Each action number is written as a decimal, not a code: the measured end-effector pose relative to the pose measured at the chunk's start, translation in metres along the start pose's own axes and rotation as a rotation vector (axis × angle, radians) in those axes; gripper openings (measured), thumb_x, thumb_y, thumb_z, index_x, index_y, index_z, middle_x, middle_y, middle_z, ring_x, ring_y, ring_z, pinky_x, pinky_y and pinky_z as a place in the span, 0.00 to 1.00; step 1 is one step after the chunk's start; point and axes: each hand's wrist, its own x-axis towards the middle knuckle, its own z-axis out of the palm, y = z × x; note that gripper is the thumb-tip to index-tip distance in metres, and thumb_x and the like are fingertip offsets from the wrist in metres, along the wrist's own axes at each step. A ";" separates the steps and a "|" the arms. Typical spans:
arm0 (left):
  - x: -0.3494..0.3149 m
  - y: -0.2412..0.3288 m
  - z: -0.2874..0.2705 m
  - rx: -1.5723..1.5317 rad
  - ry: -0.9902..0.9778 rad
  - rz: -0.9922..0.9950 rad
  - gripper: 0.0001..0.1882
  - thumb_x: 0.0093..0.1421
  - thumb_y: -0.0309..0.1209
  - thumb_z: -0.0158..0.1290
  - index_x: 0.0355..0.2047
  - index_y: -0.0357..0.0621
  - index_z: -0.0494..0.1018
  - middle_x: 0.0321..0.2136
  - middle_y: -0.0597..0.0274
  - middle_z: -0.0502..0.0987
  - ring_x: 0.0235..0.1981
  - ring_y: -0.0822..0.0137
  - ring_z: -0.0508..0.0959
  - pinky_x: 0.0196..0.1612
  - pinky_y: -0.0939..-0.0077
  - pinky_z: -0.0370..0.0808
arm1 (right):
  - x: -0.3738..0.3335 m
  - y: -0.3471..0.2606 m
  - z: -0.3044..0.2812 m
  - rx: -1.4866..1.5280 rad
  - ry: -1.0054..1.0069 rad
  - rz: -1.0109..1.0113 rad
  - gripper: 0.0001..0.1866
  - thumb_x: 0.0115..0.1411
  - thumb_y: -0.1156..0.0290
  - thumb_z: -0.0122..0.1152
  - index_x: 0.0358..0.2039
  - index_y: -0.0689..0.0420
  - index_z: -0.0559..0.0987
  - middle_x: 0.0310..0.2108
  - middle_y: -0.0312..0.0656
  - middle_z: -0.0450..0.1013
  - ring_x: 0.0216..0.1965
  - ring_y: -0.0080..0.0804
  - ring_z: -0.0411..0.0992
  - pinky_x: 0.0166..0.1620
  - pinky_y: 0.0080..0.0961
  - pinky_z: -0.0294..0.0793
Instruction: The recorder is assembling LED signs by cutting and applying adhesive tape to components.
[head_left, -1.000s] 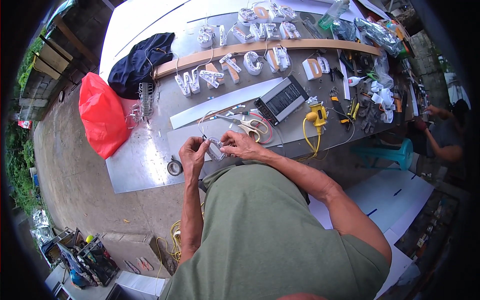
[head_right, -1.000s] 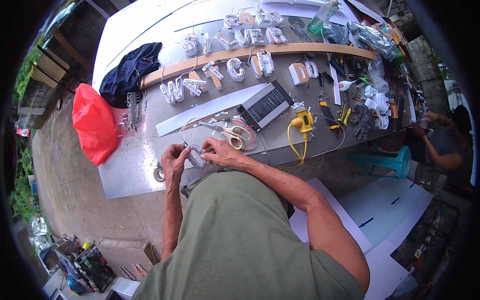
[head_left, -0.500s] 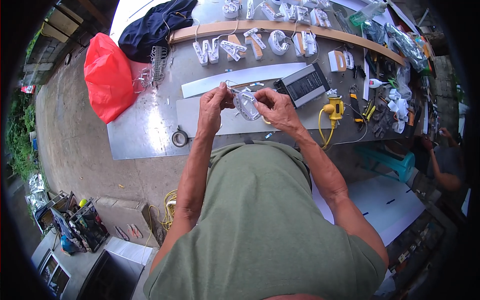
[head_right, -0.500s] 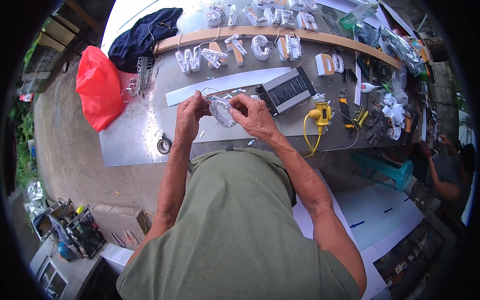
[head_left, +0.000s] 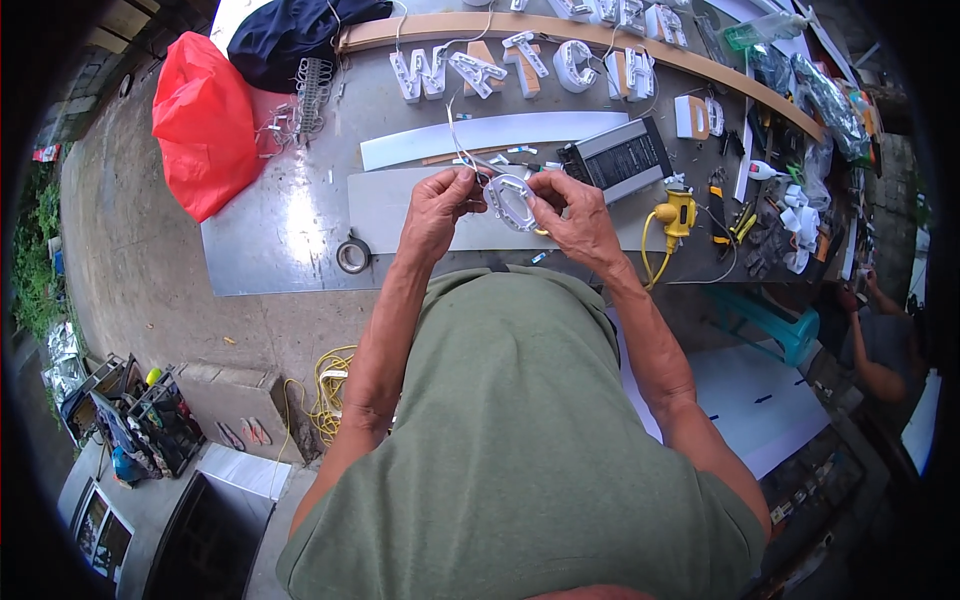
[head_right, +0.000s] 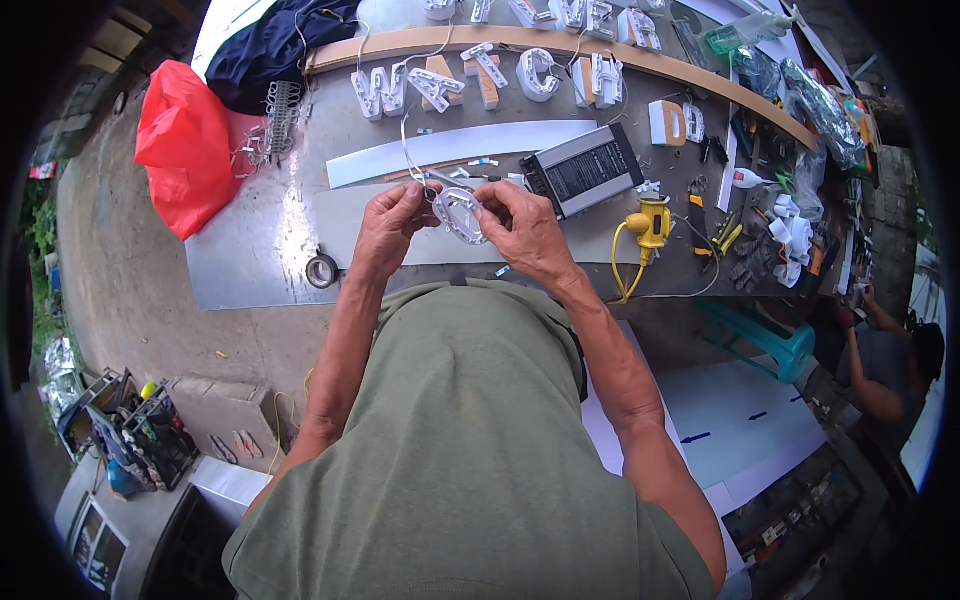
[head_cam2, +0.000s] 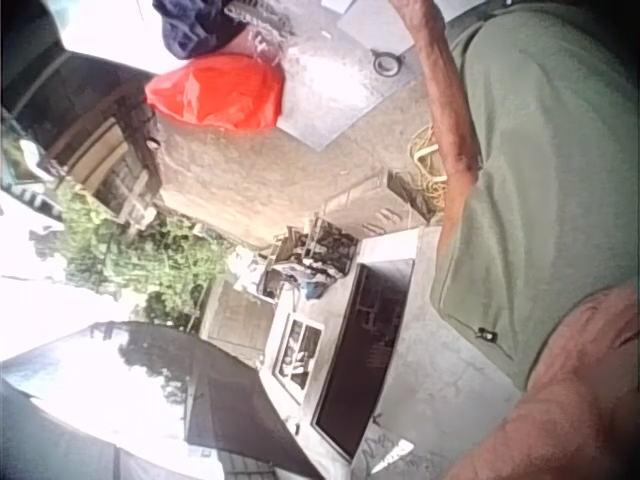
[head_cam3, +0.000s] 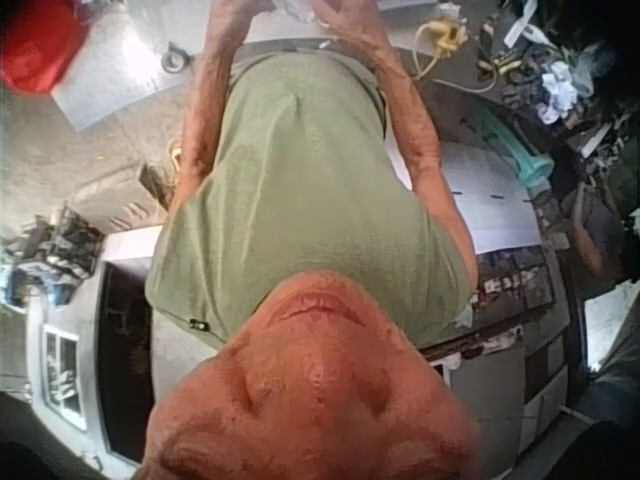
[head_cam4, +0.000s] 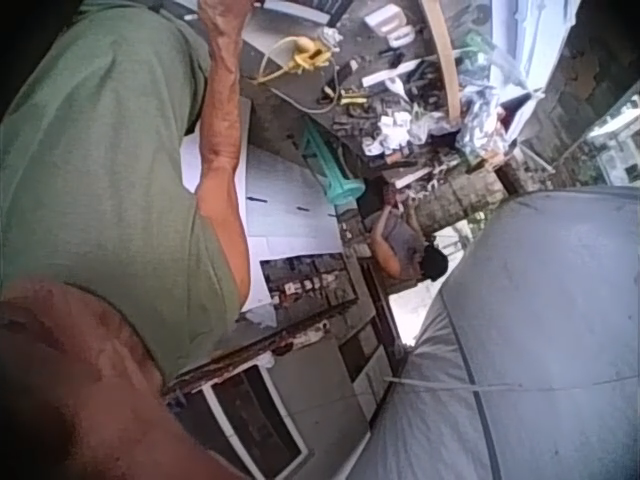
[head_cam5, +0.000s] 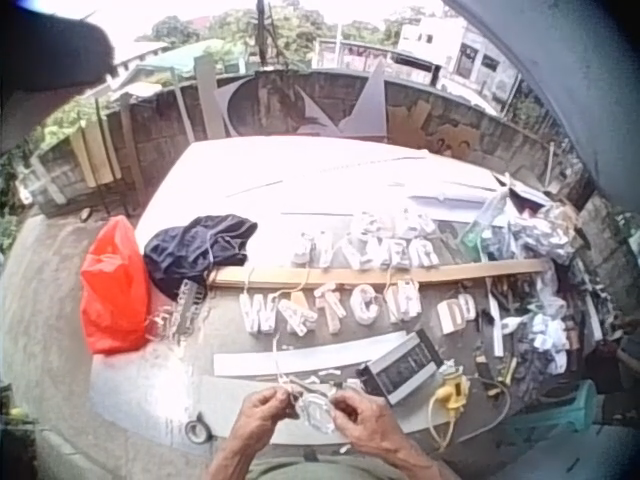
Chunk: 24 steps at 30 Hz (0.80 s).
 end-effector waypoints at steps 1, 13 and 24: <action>0.000 0.000 0.000 0.032 0.012 0.005 0.16 0.68 0.39 0.55 0.44 0.36 0.80 0.35 0.61 0.83 0.34 0.71 0.82 0.41 0.72 0.80 | 0.001 0.001 0.001 -0.009 0.017 -0.036 0.09 0.62 0.75 0.62 0.42 0.63 0.79 0.32 0.42 0.79 0.31 0.27 0.79 0.34 0.25 0.79; 0.005 0.013 0.001 0.507 0.123 -0.005 0.12 0.65 0.32 0.58 0.35 0.33 0.81 0.29 0.59 0.84 0.31 0.73 0.81 0.39 0.77 0.76 | 0.007 0.010 0.005 -0.533 0.120 -0.430 0.09 0.57 0.75 0.61 0.39 0.58 0.76 0.31 0.43 0.72 0.36 0.43 0.75 0.43 0.40 0.75; 0.031 0.026 0.046 0.805 0.184 0.312 0.13 0.63 0.32 0.61 0.42 0.33 0.80 0.32 0.59 0.85 0.33 0.73 0.82 0.39 0.76 0.78 | 0.032 -0.004 -0.039 -0.548 0.132 -0.404 0.09 0.56 0.75 0.62 0.38 0.59 0.77 0.32 0.43 0.74 0.36 0.43 0.75 0.42 0.38 0.74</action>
